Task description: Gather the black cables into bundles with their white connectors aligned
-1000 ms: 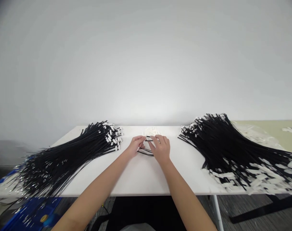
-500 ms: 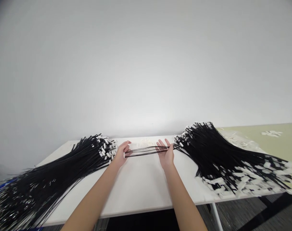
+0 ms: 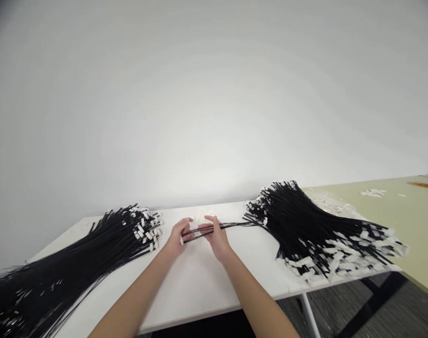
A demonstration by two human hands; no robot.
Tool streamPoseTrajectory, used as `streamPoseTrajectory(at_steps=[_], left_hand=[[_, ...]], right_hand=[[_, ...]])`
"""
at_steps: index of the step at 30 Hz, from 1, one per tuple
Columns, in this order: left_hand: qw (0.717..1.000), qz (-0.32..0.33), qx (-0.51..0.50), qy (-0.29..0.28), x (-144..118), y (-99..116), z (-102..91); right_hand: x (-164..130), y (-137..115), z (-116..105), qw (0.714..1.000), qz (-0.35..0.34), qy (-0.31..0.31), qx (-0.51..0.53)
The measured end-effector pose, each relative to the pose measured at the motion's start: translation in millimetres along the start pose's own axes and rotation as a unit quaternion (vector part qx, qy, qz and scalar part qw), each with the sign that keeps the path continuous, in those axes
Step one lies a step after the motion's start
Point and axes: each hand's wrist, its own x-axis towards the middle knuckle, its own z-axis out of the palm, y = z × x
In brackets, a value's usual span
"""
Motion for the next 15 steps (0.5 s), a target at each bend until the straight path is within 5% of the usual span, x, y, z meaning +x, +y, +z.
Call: streamPoseTrajectory(at_steps=[3, 6, 12, 15], left_hand=[[0.997, 0.023, 0.068, 0.016, 3.9, -5.6, -2.3], [0.996, 0.033, 0.078, 0.024, 8.9, -6.2, -10.3], [0.994, 0.033, 0.098, 0.040, 12.0, -6.2, -14.7], [0.990, 0.034, 0.136, 0.029, 10.1, -6.4, -11.7]], right_hand=[[3.0, -12.4, -3.0, 0.997, -0.054, 0.043, -0.043], [8.1, -54.5, -16.5, 0.981, -0.112, 0.104, -0.121], [7.5, -195.4, -64.5, 0.893, -0.244, 0.200, -0.320], [1.1, -271.5, -96.2, 0.803, -0.291, 0.243, -0.460]])
